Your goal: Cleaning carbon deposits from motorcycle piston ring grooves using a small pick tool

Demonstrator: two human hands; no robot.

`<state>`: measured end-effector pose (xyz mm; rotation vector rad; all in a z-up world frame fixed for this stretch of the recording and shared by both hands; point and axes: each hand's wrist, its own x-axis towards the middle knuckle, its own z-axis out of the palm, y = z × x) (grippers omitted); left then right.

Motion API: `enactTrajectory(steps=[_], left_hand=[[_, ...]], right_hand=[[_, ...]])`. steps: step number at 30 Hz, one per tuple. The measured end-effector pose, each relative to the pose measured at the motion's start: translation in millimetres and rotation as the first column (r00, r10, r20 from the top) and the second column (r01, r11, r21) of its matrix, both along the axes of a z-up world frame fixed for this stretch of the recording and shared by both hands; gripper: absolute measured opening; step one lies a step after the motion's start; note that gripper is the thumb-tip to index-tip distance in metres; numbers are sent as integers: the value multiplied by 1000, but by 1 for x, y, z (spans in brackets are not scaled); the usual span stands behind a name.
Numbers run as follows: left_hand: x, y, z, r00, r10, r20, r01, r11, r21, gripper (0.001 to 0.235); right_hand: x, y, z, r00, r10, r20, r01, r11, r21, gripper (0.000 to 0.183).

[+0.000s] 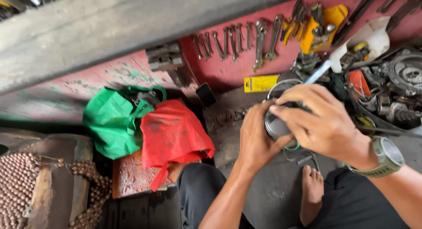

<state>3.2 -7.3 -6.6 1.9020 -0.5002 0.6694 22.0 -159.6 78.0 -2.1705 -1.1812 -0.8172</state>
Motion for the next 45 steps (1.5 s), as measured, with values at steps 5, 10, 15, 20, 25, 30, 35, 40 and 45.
enactTrajectory(steps=[5,10,15,20,25,30,35,40,45], left_hand=[[-1,8,7,1000,-8,18,8,1000,1,70],[-6,8,3,999,6,-51,-5,1000,5,70],[-3,8,2,1000,-15,-2,15,1000,-18,71],[-6,7,7,1000,1,-12,-1,1000,8,69],[-4,7,5,1000,-16,-1,16,1000,-25,70],[-2,7,5,1000,-7,-18,7,1000,-4,71],[5,10,16,999,-35,-25,37,994,103,69],[21,17,37,992,-128,-6,125,963,237,69],[45,23,33,989,-148,-21,148,951,271,70]], right_hand=[[-4,0,-5,999,28,-34,-28,1000,15,27],[-6,2,-1,999,10,-38,-9,1000,20,22],[-12,6,-1,997,73,-29,-72,997,10,31],[-8,2,-2,1000,11,-24,-10,1000,25,27],[-7,1,-4,997,66,-28,-66,998,-15,35],[-9,1,-1,997,49,-67,-48,999,24,35],[2,-7,-3,998,20,-66,-16,999,50,30],[15,-14,-1,999,-2,-54,5,998,58,30],[36,-14,-4,989,-21,-145,28,998,48,31]])
